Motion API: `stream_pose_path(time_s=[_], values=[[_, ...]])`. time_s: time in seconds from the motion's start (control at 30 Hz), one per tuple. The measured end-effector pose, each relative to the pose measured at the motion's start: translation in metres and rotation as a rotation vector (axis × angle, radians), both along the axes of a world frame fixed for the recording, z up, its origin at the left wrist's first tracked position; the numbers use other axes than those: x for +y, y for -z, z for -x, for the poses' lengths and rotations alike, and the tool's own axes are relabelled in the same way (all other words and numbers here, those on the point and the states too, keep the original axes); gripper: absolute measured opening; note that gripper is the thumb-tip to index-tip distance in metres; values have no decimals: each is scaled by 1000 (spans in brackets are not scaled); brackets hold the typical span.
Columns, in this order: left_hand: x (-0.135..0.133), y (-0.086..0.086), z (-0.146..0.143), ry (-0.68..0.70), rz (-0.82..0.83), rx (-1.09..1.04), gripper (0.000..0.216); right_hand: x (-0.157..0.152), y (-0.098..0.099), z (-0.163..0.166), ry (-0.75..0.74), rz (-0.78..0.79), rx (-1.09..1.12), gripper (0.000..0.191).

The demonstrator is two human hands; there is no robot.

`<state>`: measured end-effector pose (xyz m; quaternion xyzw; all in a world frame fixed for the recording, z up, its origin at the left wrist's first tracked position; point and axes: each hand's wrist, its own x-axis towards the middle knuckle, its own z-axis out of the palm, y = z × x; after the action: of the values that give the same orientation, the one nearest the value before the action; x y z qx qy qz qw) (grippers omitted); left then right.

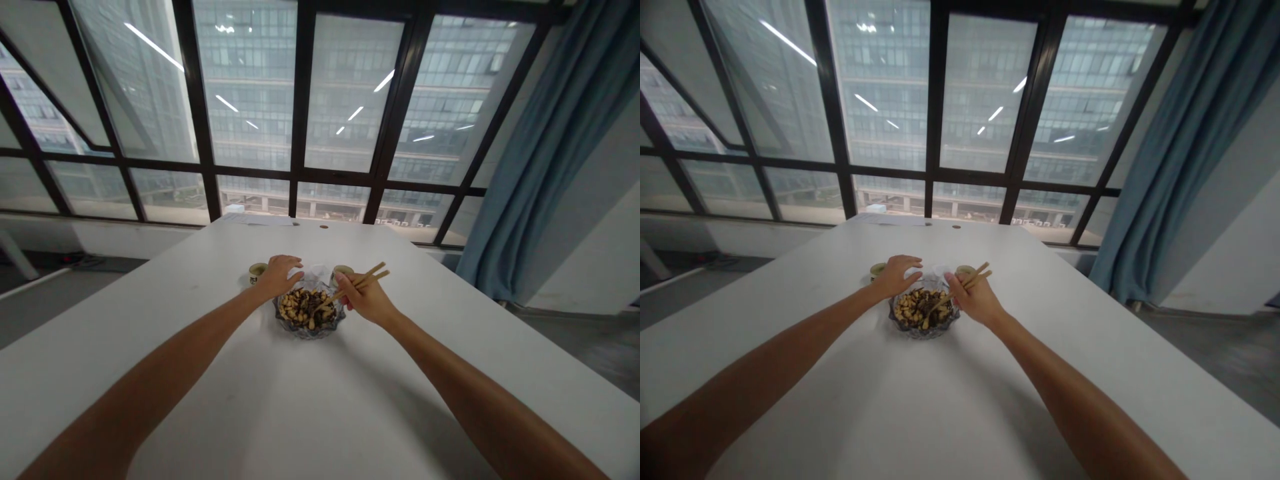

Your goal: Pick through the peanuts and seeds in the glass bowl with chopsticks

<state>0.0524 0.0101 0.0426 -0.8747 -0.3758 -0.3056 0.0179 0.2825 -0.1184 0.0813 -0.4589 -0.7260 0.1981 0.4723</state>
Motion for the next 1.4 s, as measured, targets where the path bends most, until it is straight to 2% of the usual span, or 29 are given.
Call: stream_pose_path(time_s=[0.2,0.33,0.43,0.53,0.77,0.97,1.17,1.4], values=[[-20,22,40,71,2,-180,22,13,14,-4,140,-47,201,64],[-29,38,44,129,16,-269,19,6,5,-6,164,-15,253,68],[-31,45,42,179,23,-292,19,-3,-4,-5,87,33,166,68],[-31,47,42,186,31,-301,19,-10,-8,-4,16,72,65,66],[-32,45,43,169,6,-270,26,-16,-8,2,-107,109,-9,57],[-33,45,42,169,16,-286,23,-16,-7,5,-140,96,-94,50],[-33,46,42,159,17,-296,20,-15,-6,8,-132,193,4,48],[-34,45,42,176,-3,-304,19,-19,-11,12,-120,253,72,60]])
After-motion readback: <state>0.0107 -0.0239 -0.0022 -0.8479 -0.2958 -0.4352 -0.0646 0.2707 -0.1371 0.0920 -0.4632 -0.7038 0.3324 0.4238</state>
